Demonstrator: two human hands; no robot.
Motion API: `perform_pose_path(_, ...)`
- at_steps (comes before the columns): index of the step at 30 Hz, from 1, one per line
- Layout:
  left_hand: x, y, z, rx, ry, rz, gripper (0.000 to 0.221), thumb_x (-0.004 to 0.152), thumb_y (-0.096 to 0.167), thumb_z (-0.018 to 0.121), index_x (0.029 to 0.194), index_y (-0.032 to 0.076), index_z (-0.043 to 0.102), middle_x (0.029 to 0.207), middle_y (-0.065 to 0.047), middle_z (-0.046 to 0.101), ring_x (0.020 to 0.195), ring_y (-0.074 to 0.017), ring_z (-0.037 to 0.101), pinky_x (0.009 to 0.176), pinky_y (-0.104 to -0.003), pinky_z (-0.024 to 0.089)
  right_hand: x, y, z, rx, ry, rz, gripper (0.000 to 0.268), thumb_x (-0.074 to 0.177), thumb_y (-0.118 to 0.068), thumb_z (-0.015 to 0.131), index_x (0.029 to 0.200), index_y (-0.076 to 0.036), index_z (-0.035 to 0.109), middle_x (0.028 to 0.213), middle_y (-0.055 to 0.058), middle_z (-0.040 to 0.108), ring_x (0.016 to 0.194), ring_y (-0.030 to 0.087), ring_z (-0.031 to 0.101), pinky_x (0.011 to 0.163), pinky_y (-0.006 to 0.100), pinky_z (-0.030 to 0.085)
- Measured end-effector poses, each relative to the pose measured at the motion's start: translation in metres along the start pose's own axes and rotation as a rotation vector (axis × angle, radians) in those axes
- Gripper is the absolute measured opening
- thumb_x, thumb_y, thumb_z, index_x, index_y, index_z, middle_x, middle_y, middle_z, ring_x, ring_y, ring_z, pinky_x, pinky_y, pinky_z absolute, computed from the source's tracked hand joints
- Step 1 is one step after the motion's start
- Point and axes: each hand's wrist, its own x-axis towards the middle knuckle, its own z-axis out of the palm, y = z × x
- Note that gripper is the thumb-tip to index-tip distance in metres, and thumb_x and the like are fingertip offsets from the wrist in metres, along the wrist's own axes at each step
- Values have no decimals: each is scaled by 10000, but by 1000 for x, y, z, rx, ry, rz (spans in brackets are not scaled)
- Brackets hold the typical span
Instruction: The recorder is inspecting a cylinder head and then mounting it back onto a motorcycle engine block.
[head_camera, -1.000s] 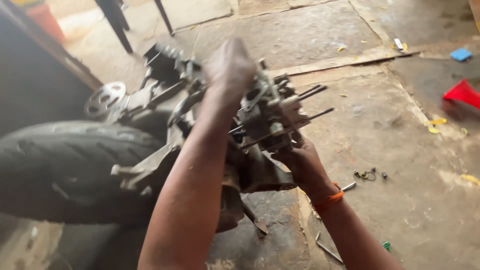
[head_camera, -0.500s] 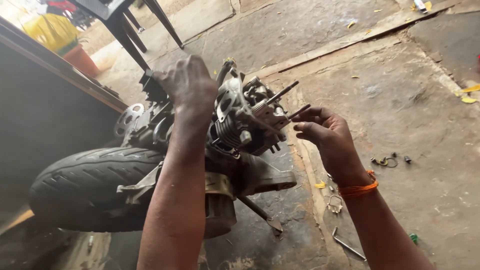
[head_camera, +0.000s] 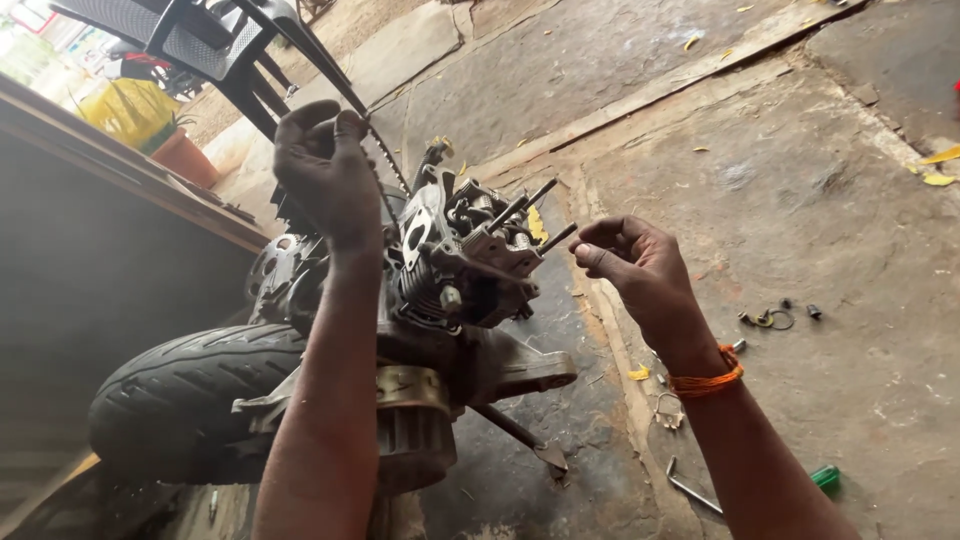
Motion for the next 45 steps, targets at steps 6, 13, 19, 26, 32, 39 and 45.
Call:
perform_pose_path(6,-2,-8,6,-139,-130,-171,277,968,48,717,1143,-27,515,811,-122,697,662,-148,669,536,-265,563,-1,3,5,-40,-35,-23,268,885,-128,743,1112,7,697,998,78,761,911,116,716,806,254,598)
perform_pose_path(13,6,9,-13,-134,-345,-324,430,773,-29,762,1148,16,558,913,-118,738,798,-156,754,716,-234,658,-1,6,6,-164,-71,-51,255,902,-149,737,1108,-1,719,1017,94,775,938,142,725,844,288,593)
perform_pose_path(19,-1,10,1,341,-169,150,166,871,75,778,962,37,645,939,-100,772,776,-189,777,707,-364,649,-1,8,9,-343,-121,-97,271,898,-189,736,1101,-10,719,1031,119,778,950,173,755,845,307,619)
perform_pose_path(26,-5,1,9,110,-916,-87,462,920,386,746,1242,55,723,1357,-165,641,1221,-302,620,1033,-487,522,-3,19,16,-578,-172,-153,248,886,-183,732,1080,-29,726,1009,127,798,897,202,788,787,336,638)
perform_pose_path(32,-17,30,13,352,-1001,-88,657,779,509,768,1293,109,677,1489,-103,575,1236,-297,641,1054,-453,501,-14,10,26,-779,-286,-195,196,877,-161,731,1045,-61,720,985,116,789,895,201,783,784,350,641)
perform_pose_path(39,-19,35,12,385,-984,-195,464,882,430,717,1161,60,751,926,-137,808,809,-209,791,772,-355,629,-20,29,32,-1080,-498,-59,308,901,-189,720,1192,-121,649,1090,78,732,977,224,710,874,358,589)
perform_pose_path(45,-20,31,11,404,-960,-105,444,898,424,706,1112,40,764,903,-136,800,825,-206,779,784,-350,603,-30,26,36,-1190,-553,-194,321,915,-170,699,1212,-89,611,1039,104,725,989,268,693,891,389,565)
